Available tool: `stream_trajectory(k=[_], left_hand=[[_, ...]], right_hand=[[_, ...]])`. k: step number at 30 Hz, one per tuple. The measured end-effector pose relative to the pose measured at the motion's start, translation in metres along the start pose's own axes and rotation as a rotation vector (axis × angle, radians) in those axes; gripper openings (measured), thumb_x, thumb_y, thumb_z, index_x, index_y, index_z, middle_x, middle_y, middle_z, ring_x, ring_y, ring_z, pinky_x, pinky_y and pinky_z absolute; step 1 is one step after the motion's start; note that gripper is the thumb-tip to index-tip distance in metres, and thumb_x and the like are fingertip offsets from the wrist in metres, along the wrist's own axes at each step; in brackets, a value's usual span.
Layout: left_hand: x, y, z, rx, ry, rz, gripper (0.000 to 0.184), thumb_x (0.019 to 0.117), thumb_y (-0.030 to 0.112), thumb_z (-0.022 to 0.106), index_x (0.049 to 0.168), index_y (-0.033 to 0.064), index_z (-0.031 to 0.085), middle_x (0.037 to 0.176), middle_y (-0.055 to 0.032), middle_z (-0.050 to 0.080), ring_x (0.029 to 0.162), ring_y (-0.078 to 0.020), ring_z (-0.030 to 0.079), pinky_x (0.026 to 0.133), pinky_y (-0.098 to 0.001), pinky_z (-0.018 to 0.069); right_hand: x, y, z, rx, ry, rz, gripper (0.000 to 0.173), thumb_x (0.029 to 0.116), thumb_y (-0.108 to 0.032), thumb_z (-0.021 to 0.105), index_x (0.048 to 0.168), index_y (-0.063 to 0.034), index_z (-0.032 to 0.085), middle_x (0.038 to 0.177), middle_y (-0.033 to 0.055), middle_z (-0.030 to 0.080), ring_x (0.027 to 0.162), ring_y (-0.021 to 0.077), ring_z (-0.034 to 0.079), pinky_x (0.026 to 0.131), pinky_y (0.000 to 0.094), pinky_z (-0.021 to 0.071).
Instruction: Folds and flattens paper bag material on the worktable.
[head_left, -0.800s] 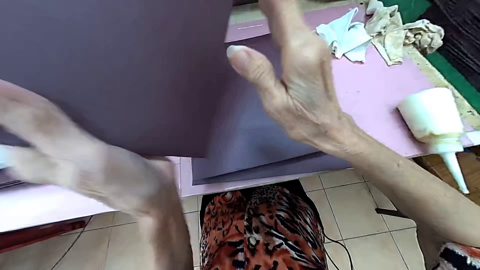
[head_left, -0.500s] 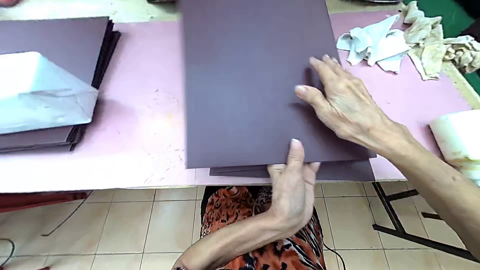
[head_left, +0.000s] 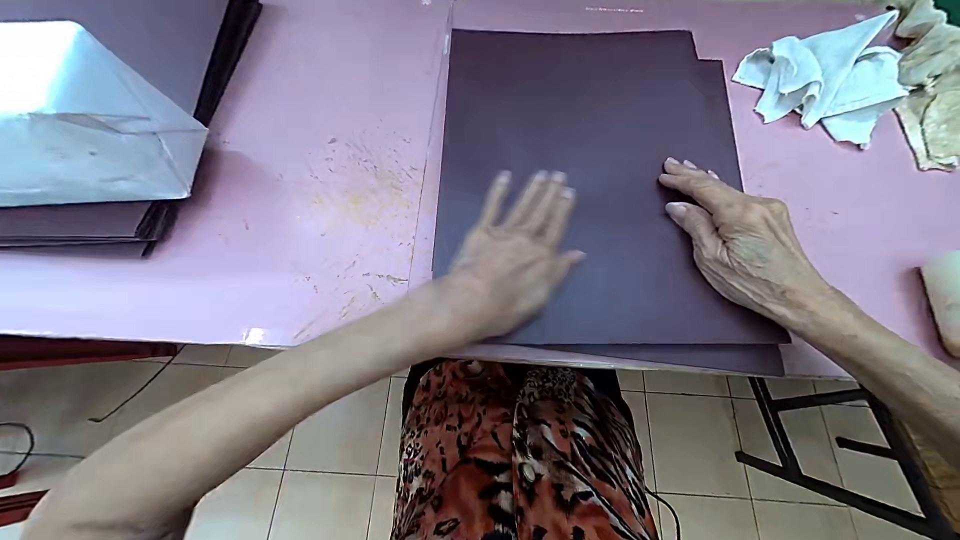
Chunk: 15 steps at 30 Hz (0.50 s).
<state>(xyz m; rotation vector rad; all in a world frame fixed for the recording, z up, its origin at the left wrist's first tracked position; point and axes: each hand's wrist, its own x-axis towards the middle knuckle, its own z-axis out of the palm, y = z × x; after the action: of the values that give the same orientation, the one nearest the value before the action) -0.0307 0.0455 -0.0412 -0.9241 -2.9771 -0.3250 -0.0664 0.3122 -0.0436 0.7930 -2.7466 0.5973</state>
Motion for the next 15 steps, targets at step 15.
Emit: stream_trajectory(k=[15], left_hand=[[-0.028,-0.023,0.013,-0.059,0.237,-0.124,0.056,0.1033,0.007,0.033,0.153,-0.0164,0.023,0.16,-0.032,0.03,0.151,-0.0416,0.03,0.125,-0.049,0.0202]], right_hand=[[0.034,-0.063,0.035,-0.099,-0.099,0.209,0.046,0.0989,0.007,0.041,0.144,0.0093,0.05,0.156,0.0288,0.042,0.148,0.0446,0.037,0.124,0.0544,0.0225]])
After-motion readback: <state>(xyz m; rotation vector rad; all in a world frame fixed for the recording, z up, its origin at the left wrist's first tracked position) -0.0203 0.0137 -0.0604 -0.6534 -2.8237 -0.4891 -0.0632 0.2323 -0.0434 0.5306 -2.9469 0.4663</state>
